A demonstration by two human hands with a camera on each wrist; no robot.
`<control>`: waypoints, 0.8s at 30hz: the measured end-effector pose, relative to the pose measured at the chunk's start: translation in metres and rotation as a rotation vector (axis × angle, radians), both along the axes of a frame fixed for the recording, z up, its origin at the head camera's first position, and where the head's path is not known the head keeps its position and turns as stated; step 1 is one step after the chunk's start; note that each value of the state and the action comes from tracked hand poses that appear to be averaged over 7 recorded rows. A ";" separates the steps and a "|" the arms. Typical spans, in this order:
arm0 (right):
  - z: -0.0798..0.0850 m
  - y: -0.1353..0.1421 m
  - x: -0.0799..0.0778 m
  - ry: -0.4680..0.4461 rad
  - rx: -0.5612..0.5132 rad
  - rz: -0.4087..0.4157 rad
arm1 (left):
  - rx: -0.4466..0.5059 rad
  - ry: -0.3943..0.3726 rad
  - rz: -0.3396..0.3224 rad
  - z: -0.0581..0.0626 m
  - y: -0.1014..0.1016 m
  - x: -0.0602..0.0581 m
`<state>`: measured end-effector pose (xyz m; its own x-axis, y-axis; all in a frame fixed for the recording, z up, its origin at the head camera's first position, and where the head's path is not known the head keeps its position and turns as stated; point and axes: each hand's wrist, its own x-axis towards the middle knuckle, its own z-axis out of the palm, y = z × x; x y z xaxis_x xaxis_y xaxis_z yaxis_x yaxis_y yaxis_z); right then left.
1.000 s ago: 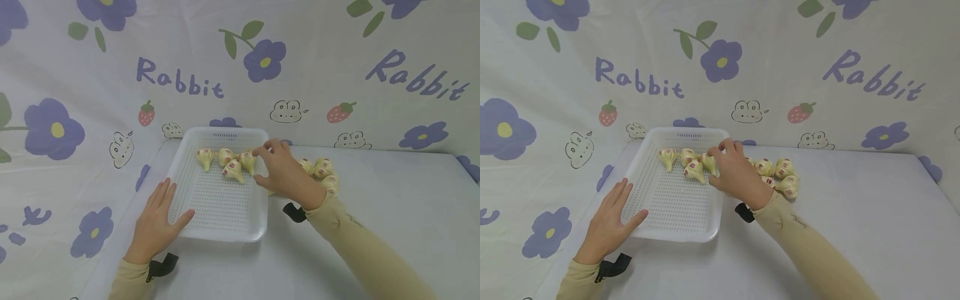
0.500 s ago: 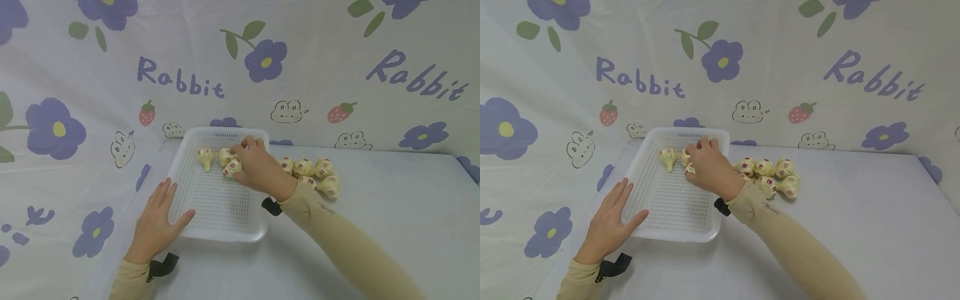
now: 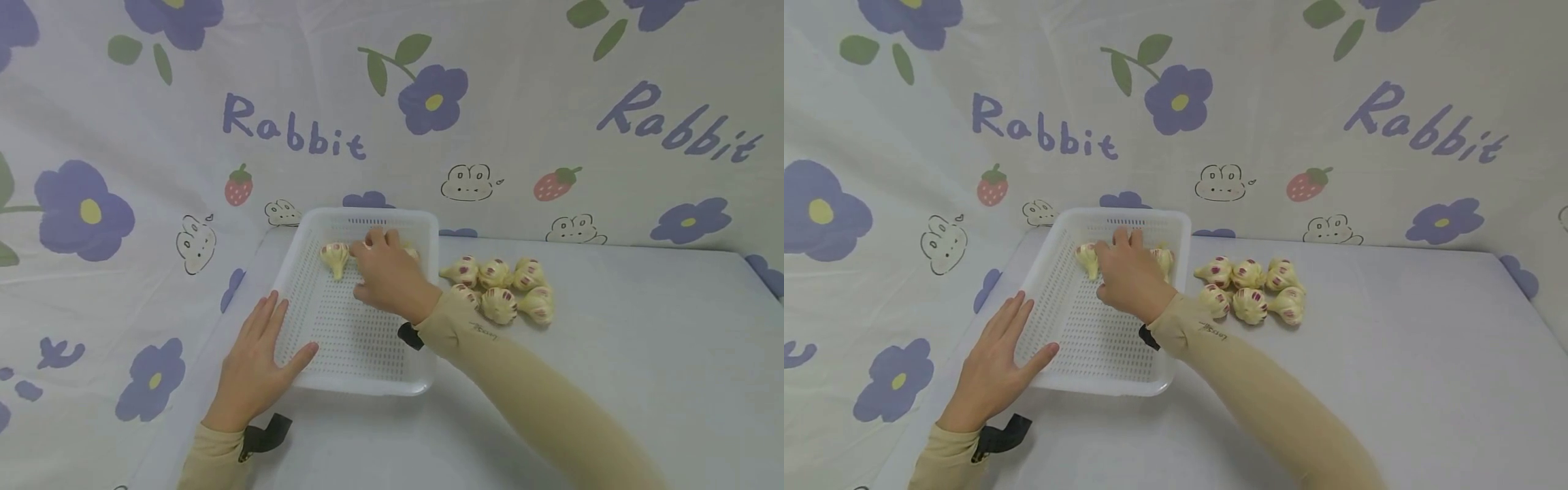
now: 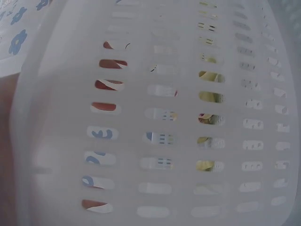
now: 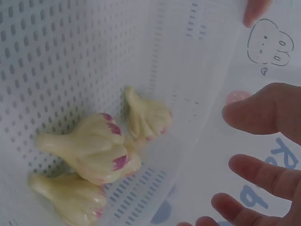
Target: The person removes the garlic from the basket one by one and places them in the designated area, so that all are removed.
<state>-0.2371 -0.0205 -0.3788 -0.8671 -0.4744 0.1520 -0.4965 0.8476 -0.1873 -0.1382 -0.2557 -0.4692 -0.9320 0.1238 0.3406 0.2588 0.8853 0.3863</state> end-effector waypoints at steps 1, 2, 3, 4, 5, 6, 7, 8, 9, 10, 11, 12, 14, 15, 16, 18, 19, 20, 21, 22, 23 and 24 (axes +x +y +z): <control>-0.002 -0.003 -0.002 0.004 0.015 -0.007 | 0.001 0.000 0.000 0.000 0.000 0.000; -0.004 -0.005 -0.003 0.003 0.032 -0.015 | 0.001 -0.001 0.000 -0.001 0.000 0.000; -0.006 -0.008 -0.004 0.003 0.043 -0.022 | 0.001 -0.002 0.000 -0.001 0.000 0.000; -0.008 -0.010 -0.005 -0.002 0.051 -0.029 | 0.000 -0.005 0.001 -0.001 0.000 0.000; -0.009 -0.011 -0.005 -0.009 0.058 -0.035 | 0.000 -0.006 0.001 -0.001 -0.001 0.000; -0.011 -0.012 -0.005 -0.014 0.065 -0.040 | 0.001 -0.008 0.000 -0.001 -0.001 0.000; -0.012 -0.014 -0.005 -0.019 0.070 -0.045 | 0.003 -0.009 0.000 -0.001 -0.001 0.000; -0.013 -0.015 -0.006 -0.025 0.074 -0.051 | 0.004 -0.008 -0.002 -0.001 0.000 0.000; -0.014 -0.016 -0.006 -0.025 0.076 -0.056 | 0.005 -0.004 -0.004 0.000 0.000 0.000; -0.015 -0.016 -0.007 -0.030 0.081 -0.060 | 0.006 0.000 -0.006 0.000 0.000 0.000; -0.016 -0.017 -0.008 -0.030 0.084 -0.065 | 0.007 0.002 -0.007 0.000 0.000 0.000; -0.018 -0.018 -0.009 -0.032 0.085 -0.069 | 0.006 0.006 -0.009 0.000 0.000 0.000; -0.022 -0.020 -0.012 -0.044 0.087 -0.080 | 0.003 0.010 -0.010 0.000 0.000 0.000; -0.024 -0.021 -0.015 -0.057 0.085 -0.084 | 0.002 0.010 -0.009 0.000 0.000 0.001; -0.026 -0.022 -0.017 -0.072 0.081 -0.089 | 0.003 0.007 -0.007 -0.001 0.000 0.001; -0.030 -0.024 -0.021 -0.102 0.073 -0.100 | 0.004 0.005 -0.007 0.000 0.000 0.001; -0.033 -0.025 -0.024 -0.121 0.067 -0.107 | 0.006 0.006 -0.007 -0.001 0.000 0.001; -0.035 -0.026 -0.026 -0.138 0.059 -0.112 | 0.007 0.005 -0.007 -0.001 0.000 0.001; -0.037 -0.026 -0.028 -0.155 0.056 -0.119 | 0.010 0.005 -0.007 -0.001 -0.001 0.001; -0.039 -0.027 -0.030 -0.167 0.053 -0.126 | 0.010 0.007 -0.009 0.000 -0.001 0.002; -0.041 -0.028 -0.031 -0.176 0.050 -0.132 | 0.010 0.009 -0.010 0.000 -0.001 0.002; -0.042 -0.028 -0.033 -0.182 0.048 -0.138 | 0.010 0.013 -0.011 0.000 -0.001 0.002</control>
<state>-0.2702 -0.0487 -0.4211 -0.9354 -0.3522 -0.0326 -0.3369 0.9152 -0.2211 -0.1362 -0.2566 -0.4691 -0.9263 0.1304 0.3536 0.2732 0.8786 0.3917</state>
